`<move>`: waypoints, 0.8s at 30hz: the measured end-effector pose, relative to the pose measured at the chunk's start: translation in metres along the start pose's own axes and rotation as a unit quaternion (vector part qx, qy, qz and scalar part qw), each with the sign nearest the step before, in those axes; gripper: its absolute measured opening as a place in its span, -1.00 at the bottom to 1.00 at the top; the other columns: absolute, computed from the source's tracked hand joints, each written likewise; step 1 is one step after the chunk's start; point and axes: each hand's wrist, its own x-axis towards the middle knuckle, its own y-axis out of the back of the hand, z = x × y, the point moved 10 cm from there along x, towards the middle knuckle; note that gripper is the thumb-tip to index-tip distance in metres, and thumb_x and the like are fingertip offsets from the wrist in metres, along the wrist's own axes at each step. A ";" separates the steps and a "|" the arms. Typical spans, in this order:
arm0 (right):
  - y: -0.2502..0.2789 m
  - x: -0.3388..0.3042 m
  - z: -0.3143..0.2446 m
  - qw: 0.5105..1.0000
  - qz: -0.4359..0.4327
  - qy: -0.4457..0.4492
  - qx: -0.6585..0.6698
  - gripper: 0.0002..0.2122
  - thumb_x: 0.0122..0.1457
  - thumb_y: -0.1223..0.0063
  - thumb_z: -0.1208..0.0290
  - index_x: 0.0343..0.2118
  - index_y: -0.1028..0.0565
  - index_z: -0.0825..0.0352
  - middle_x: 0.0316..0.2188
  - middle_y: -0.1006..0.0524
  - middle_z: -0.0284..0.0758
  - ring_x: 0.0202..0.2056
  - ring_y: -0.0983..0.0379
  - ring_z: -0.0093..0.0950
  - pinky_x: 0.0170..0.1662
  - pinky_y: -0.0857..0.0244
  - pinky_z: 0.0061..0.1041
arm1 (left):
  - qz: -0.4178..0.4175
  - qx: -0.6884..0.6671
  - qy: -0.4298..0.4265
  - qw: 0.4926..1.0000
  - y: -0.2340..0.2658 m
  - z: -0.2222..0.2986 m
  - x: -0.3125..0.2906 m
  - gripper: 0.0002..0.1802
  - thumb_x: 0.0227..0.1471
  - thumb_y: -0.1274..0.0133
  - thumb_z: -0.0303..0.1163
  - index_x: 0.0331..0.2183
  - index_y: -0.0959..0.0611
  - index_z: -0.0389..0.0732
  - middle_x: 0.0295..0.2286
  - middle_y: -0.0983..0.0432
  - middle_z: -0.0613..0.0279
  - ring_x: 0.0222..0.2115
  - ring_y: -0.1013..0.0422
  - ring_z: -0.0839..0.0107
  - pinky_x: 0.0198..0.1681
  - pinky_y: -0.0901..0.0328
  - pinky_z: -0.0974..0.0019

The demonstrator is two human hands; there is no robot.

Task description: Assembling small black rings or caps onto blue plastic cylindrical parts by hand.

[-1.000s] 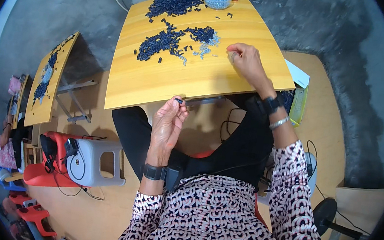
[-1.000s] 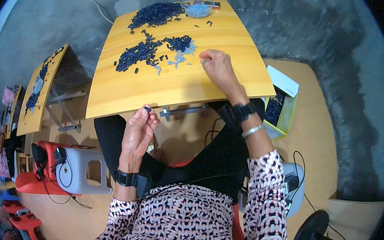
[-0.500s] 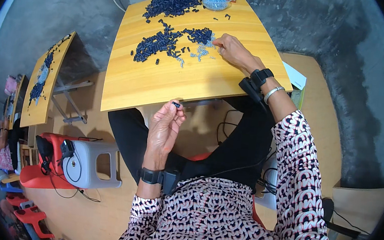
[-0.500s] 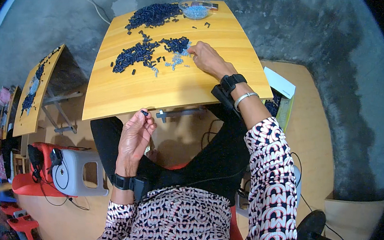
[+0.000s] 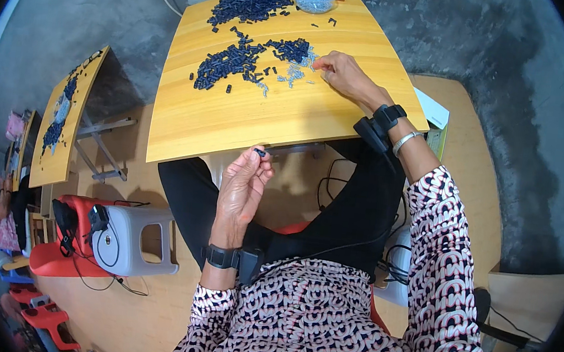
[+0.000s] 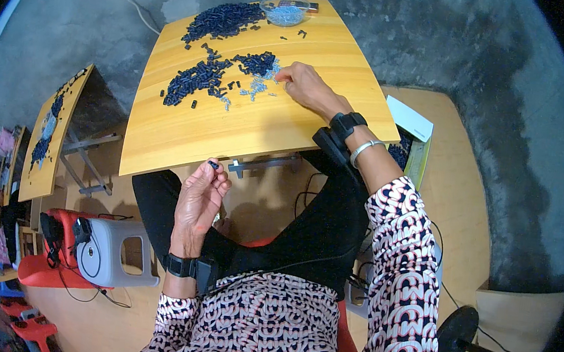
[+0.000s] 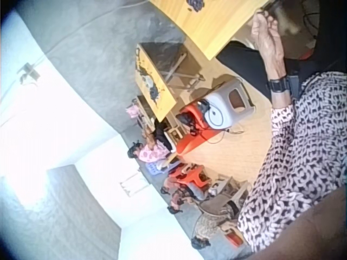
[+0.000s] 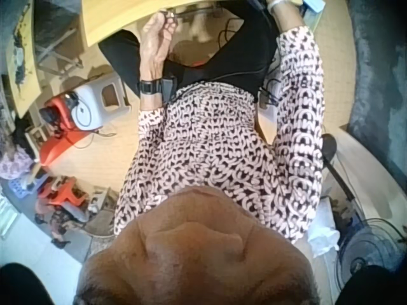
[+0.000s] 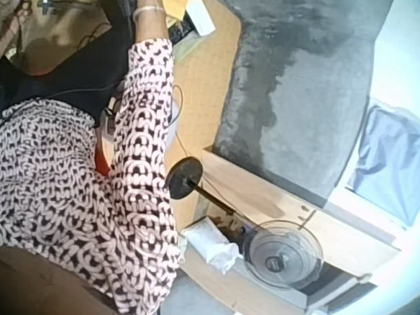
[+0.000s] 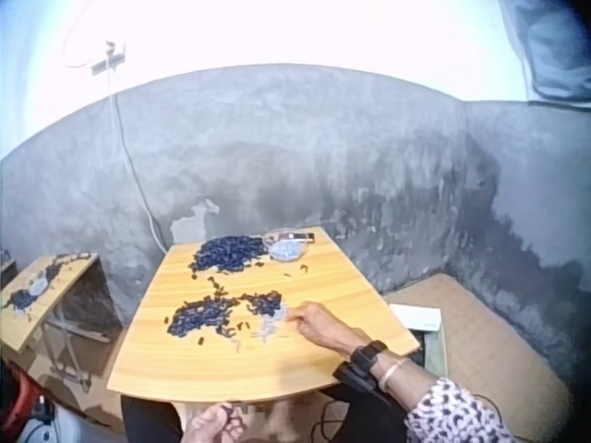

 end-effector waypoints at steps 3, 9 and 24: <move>-0.004 0.000 0.000 1.000 -0.016 0.005 -0.003 -0.81 -0.03 0.09 0.61 -0.34 -0.51 0.48 -0.37 -0.49 -0.05 -0.32 -0.44 -0.26 -0.25 -0.29 -0.44 | 0.000 0.002 0.001 1.000 0.000 0.000 -0.001 -0.83 0.06 0.01 -0.40 -0.29 -0.53 -0.27 -0.42 -0.44 0.29 -0.42 -0.34 0.54 -0.28 -0.28 0.47; 0.001 -0.006 0.011 1.000 -0.001 -0.013 0.010 -0.84 -0.01 0.03 0.58 -0.35 -0.51 0.46 -0.41 -0.49 -0.16 -0.38 -0.41 -0.39 -0.31 -0.27 -0.49 | -0.001 -0.002 0.004 1.000 0.002 0.001 -0.001 -0.81 0.05 0.00 -0.38 -0.29 -0.52 -0.27 -0.42 -0.43 0.28 -0.41 -0.33 0.52 -0.26 -0.28 0.46; 0.001 0.003 -0.002 1.000 -0.008 0.020 -0.001 -0.80 0.01 0.14 0.62 -0.32 -0.52 0.46 -0.32 -0.51 -0.01 -0.25 -0.45 -0.17 -0.19 -0.31 -0.39 | 0.003 -0.002 0.009 1.000 0.003 -0.002 -0.001 -0.83 0.06 0.01 -0.39 -0.29 -0.52 -0.26 -0.42 -0.43 0.28 -0.41 -0.35 0.53 -0.27 -0.29 0.46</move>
